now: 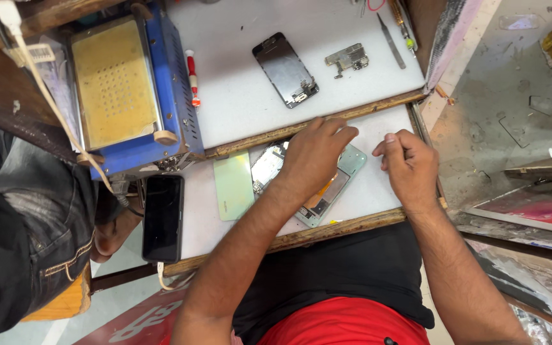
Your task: The person applies adhesive to a smartphone back cover, aligns it with the phone chassis, and secures it using rubber bands. They then use a screwdriver to remove screws from the phone's internal frame and clean the area with a cotton swab.
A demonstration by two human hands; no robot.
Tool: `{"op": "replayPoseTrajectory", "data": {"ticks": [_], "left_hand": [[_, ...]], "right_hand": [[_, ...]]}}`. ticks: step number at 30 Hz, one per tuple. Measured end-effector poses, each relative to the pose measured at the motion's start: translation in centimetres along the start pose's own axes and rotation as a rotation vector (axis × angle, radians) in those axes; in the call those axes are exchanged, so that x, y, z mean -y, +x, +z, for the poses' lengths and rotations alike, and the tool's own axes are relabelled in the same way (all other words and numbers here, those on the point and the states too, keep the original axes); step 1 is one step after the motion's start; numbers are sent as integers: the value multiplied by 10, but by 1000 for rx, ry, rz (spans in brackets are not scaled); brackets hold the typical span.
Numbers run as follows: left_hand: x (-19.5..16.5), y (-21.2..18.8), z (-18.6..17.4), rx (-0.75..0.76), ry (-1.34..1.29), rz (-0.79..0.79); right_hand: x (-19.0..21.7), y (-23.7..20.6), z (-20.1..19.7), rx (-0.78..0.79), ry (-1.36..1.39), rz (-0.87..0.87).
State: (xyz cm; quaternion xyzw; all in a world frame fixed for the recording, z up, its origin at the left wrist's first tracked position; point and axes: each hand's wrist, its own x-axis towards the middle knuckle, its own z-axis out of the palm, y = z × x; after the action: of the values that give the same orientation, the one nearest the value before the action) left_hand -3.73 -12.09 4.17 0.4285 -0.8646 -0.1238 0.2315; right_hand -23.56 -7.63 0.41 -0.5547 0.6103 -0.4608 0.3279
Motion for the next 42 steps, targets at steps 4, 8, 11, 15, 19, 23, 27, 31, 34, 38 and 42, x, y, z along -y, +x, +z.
{"op": "replayPoseTrajectory", "data": {"ticks": [4, 8, 11, 15, 19, 23, 27, 31, 34, 38, 42], "left_hand": [[-4, -27, -3, -169, 42, -50], [-9, -41, 3, -99, 96, -201], [-14, -41, 10, -84, 94, -209], [-13, -39, 17, -121, 98, -155], [-7, -37, 19, -113, 95, -139], [-8, -37, 20, -146, 107, -164], [-13, -39, 20, -143, 67, -303], [-14, -39, 20, -126, 74, -330], [-12, -38, 23, -124, 61, -336], [-10, -38, 29, -158, 86, -309], [-10, -38, 30, -151, 131, -265]], "right_hand": [[6, -1, 1, 37, -127, -93], [16, 0, 2, 77, -262, -219], [23, 1, 6, 100, -360, -309], [27, 4, 6, 127, -409, -394], [29, 3, 8, 144, -503, -438], [32, 3, 11, 180, -584, -425], [32, 5, 13, 186, -691, -431], [30, 5, 14, 183, -674, -420], [27, 5, 12, 154, -649, -431], [25, 4, 11, 138, -620, -429], [26, 4, 10, 139, -612, -433]]}}
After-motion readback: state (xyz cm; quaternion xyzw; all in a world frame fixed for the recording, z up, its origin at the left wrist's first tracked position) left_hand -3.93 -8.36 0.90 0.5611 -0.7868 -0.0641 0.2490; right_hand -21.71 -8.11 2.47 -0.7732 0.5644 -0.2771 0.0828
